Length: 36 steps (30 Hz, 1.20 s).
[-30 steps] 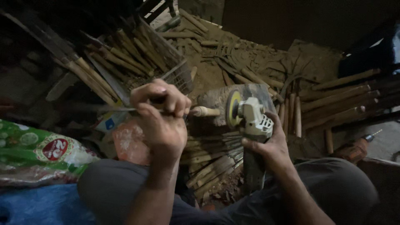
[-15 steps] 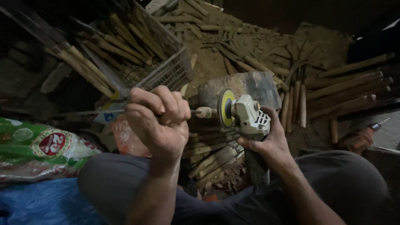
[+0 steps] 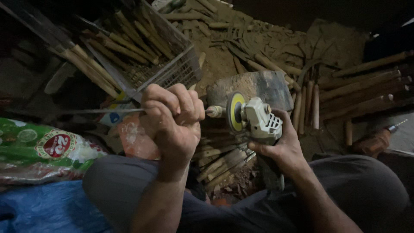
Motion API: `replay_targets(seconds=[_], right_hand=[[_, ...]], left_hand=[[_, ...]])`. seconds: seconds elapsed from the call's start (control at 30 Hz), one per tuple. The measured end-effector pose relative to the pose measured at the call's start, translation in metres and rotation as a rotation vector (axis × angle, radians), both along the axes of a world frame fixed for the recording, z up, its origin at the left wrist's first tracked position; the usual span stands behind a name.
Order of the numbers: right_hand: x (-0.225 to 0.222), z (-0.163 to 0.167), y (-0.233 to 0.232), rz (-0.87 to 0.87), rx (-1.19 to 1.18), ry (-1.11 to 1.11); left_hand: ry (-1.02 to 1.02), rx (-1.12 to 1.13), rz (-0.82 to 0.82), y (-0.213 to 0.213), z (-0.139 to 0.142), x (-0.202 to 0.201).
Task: The person uses an angle grinder to smooth and shape the wooden handle of a sickle. They hold the sickle in one hand and the grinder in the other, rotating the handle against the spinning disc. The person briefly sets the sickle aside and picks up another tool handle to continue grinding.
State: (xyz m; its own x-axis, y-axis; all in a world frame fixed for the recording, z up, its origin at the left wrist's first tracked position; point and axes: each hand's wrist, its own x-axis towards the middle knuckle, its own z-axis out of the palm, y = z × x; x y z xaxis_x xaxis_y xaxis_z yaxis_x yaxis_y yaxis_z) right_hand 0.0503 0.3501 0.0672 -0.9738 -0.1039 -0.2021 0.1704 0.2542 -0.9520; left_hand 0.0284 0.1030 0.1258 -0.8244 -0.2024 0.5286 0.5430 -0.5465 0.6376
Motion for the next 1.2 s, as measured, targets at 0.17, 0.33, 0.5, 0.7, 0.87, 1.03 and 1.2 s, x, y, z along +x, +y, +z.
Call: replay_targets(seconds=[0.17,0.33,0.5,0.7,0.87,1.03,1.2], right_hand=[[0.003,0.001,0.000,0.027,-0.060,-0.035],[0.008,0.006,-0.001,0.061,0.017,-0.016],[0.008,0.011,-0.003,0.064,-0.013,-0.025],[0.006,0.011,-0.004,0.048,0.000,-0.049],[0.007,0.010,-0.005,0.092,-0.020,-0.011],[0.007,0.009,-0.008,0.054,-0.032,-0.080],[0.008,0.009,-0.009,0.100,-0.033,-0.024]], left_hand=[[-0.038,-0.005,-0.097,-0.001,0.003,0.005],[-0.029,-0.028,-0.079,0.001,0.004,0.006],[-0.014,-0.066,-0.134,0.003,0.005,0.008],[-0.047,-0.057,-0.157,0.001,0.006,0.014],[-0.060,-0.054,-0.136,-0.003,0.003,0.013],[-0.021,-0.024,-0.111,-0.009,0.000,0.009],[-0.024,-0.063,-0.105,-0.009,-0.003,0.012]])
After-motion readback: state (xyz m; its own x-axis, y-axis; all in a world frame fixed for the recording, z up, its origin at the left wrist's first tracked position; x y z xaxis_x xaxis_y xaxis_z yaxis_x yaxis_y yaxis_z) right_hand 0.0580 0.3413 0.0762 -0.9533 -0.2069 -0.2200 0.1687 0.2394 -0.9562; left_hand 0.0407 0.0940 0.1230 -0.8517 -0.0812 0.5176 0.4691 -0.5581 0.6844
